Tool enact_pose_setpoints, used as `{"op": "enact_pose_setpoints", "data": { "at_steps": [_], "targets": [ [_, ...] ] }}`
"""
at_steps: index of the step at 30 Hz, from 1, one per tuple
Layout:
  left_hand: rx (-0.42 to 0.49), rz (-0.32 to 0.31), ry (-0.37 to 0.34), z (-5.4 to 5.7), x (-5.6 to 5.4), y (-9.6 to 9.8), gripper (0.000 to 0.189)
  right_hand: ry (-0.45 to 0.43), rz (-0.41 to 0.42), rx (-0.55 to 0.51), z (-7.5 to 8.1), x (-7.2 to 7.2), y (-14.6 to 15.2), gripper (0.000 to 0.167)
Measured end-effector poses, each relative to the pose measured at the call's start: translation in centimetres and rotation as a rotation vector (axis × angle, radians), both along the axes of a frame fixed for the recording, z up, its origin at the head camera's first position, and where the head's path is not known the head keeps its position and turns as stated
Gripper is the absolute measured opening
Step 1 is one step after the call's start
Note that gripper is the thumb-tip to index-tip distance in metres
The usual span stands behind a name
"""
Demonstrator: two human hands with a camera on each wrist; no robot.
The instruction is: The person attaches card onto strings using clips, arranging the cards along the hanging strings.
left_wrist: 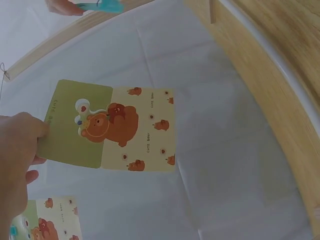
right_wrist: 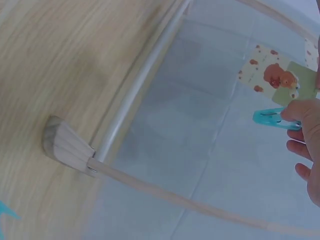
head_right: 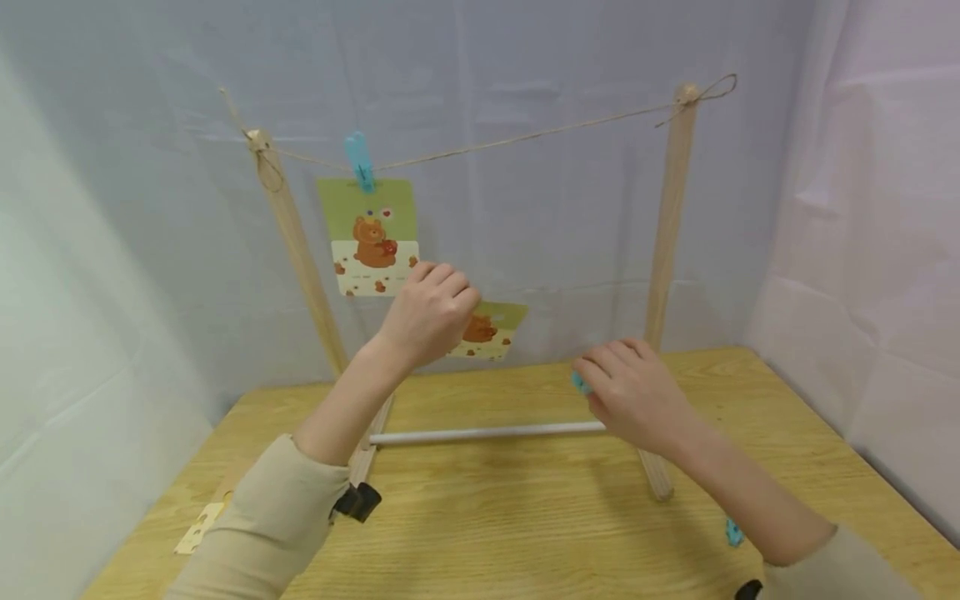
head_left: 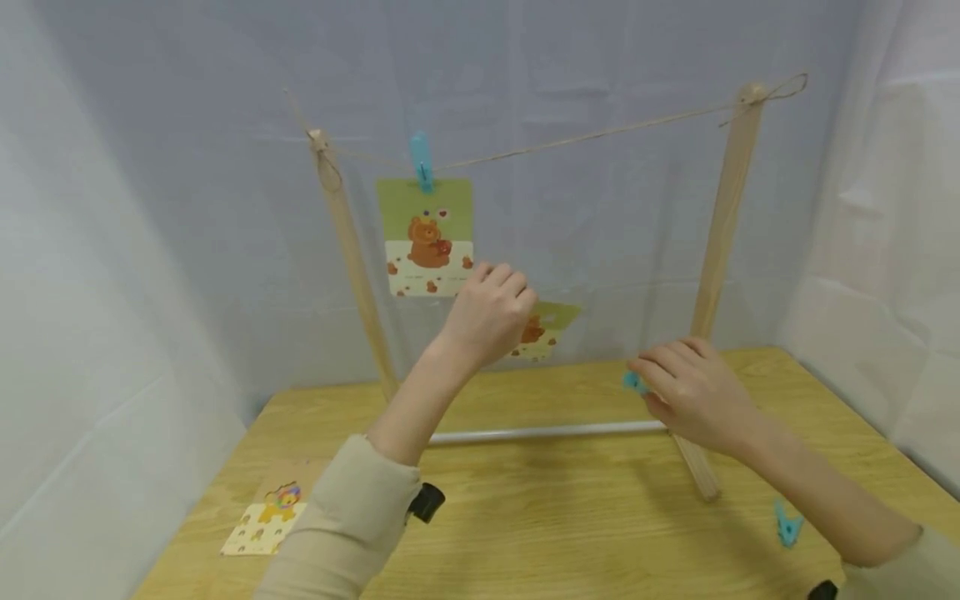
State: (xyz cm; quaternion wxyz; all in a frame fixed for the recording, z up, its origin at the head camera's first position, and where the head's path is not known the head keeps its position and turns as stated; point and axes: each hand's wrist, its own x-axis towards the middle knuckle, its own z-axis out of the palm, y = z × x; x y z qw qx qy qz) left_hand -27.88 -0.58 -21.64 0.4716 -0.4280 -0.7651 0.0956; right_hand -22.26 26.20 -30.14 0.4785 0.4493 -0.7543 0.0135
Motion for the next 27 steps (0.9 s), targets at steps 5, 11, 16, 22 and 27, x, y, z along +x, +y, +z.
{"op": "enact_pose_setpoints", "data": {
  "at_steps": [5,11,16,22,27],
  "targets": [
    [0.028,-0.004,0.022,0.5,-0.1,0.1,0.019,0.047,0.021,-0.037,1.4,-0.2,-0.1,0.026],
    [0.044,-0.005,0.032,1.1,-0.2,0.0,0.018,0.083,0.012,-0.047,3.3,-0.4,-0.2,0.030],
    [0.071,-0.016,0.050,1.5,-0.4,0.0,0.019,0.120,-0.027,-0.050,4.9,-0.4,-0.4,0.029],
    [0.081,-0.004,0.109,2.1,-0.7,0.0,0.019,0.138,-0.092,-0.075,6.5,-0.2,-0.9,0.038],
    [0.103,-0.019,0.154,2.6,-0.9,-0.1,0.019,0.167,-0.099,-0.143,7.3,-0.4,-1.3,0.035]
  ]
}}
